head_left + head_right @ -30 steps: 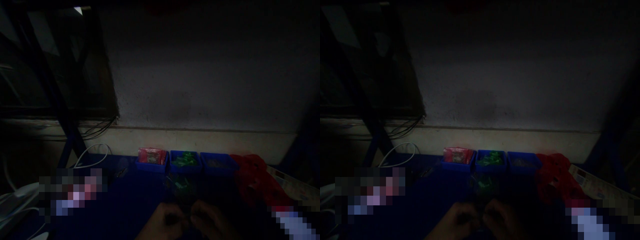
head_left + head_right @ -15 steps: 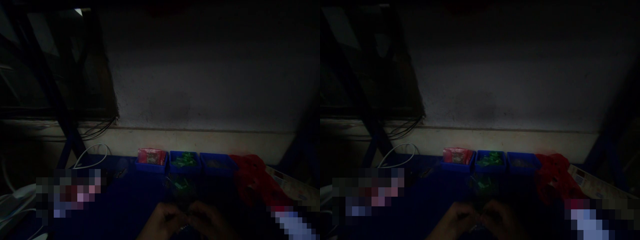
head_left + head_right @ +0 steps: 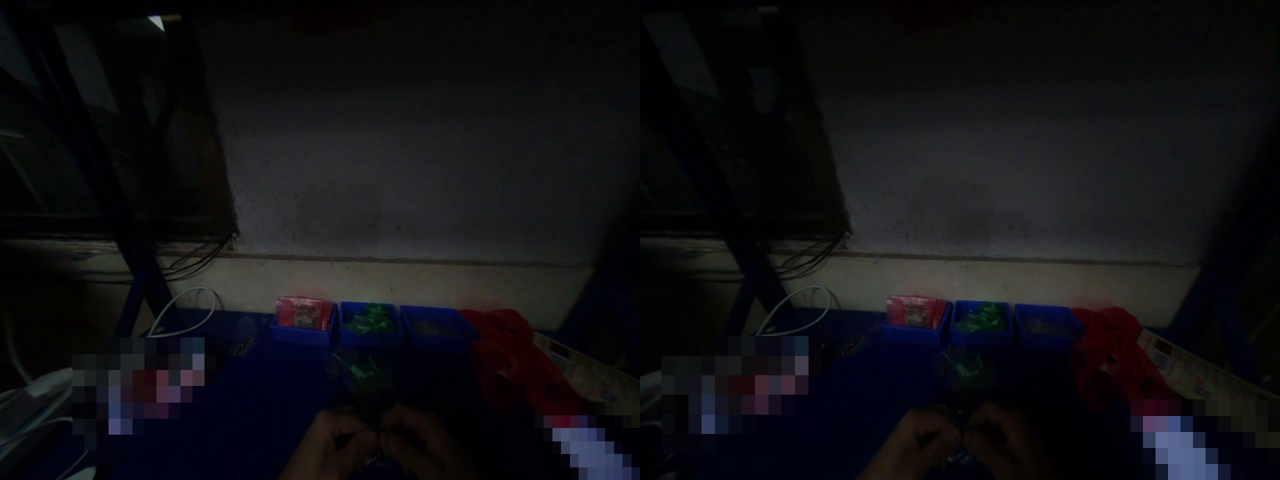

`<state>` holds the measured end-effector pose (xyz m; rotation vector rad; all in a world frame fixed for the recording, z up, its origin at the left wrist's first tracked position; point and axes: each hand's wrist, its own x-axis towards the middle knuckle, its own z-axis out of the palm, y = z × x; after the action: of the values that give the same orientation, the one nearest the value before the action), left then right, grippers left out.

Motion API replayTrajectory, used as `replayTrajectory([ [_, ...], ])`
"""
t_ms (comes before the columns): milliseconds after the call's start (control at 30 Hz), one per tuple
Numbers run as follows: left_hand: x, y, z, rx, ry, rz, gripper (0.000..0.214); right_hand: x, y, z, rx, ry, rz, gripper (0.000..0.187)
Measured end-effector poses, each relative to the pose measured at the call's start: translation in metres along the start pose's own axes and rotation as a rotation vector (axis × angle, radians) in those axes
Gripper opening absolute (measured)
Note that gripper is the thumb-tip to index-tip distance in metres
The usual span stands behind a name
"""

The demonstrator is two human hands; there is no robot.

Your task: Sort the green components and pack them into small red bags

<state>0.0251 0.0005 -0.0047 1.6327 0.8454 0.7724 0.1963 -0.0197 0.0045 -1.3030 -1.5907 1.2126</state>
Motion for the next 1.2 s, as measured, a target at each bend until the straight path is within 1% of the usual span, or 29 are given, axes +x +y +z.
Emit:
replayTrajectory([
  [100,-0.001,-0.002,0.000,0.011,0.009,-0.010,0.034,0.000,0.001,0.000,0.002,-0.003,0.006,0.021],
  [200,-0.002,-0.002,0.000,0.029,0.027,-0.017,0.033,-0.002,0.003,0.002,0.001,0.042,0.027,0.020],
  [367,-0.003,0.005,0.001,0.009,0.021,0.016,0.036,-0.002,0.002,0.002,0.039,0.060,0.031,0.019],
  [433,-0.002,0.006,0.002,0.015,0.041,-0.006,0.039,-0.001,0.002,0.001,0.068,0.035,0.027,0.021],
  [533,0.000,0.000,0.002,0.047,0.055,-0.062,0.046,0.002,0.004,0.001,0.109,-0.001,0.038,0.023],
  [633,-0.001,-0.007,0.000,0.031,0.055,-0.093,0.048,0.004,0.006,0.000,0.129,0.023,0.047,0.023],
  [733,-0.002,-0.008,-0.001,0.004,0.067,-0.100,0.042,0.004,0.007,-0.001,0.117,0.038,0.058,0.023],
  [900,0.000,-0.004,-0.002,-0.081,0.087,-0.039,0.031,0.003,0.005,-0.003,0.114,0.041,0.045,0.023],
  [1000,0.002,-0.002,-0.002,-0.082,0.102,-0.003,0.027,0.003,0.005,-0.003,0.104,0.054,0.042,0.023],
  [1067,0.002,-0.002,-0.002,-0.067,0.107,0.032,0.023,0.003,0.005,-0.002,0.093,0.030,0.033,0.023],
  [1133,0.003,-0.002,-0.003,-0.041,0.122,0.021,0.019,0.003,0.004,-0.002,0.075,0.006,0.036,0.023],
  [1200,0.003,-0.003,-0.004,-0.015,0.120,-0.030,0.019,0.003,0.003,-0.002,0.061,0.012,0.056,0.022],
])
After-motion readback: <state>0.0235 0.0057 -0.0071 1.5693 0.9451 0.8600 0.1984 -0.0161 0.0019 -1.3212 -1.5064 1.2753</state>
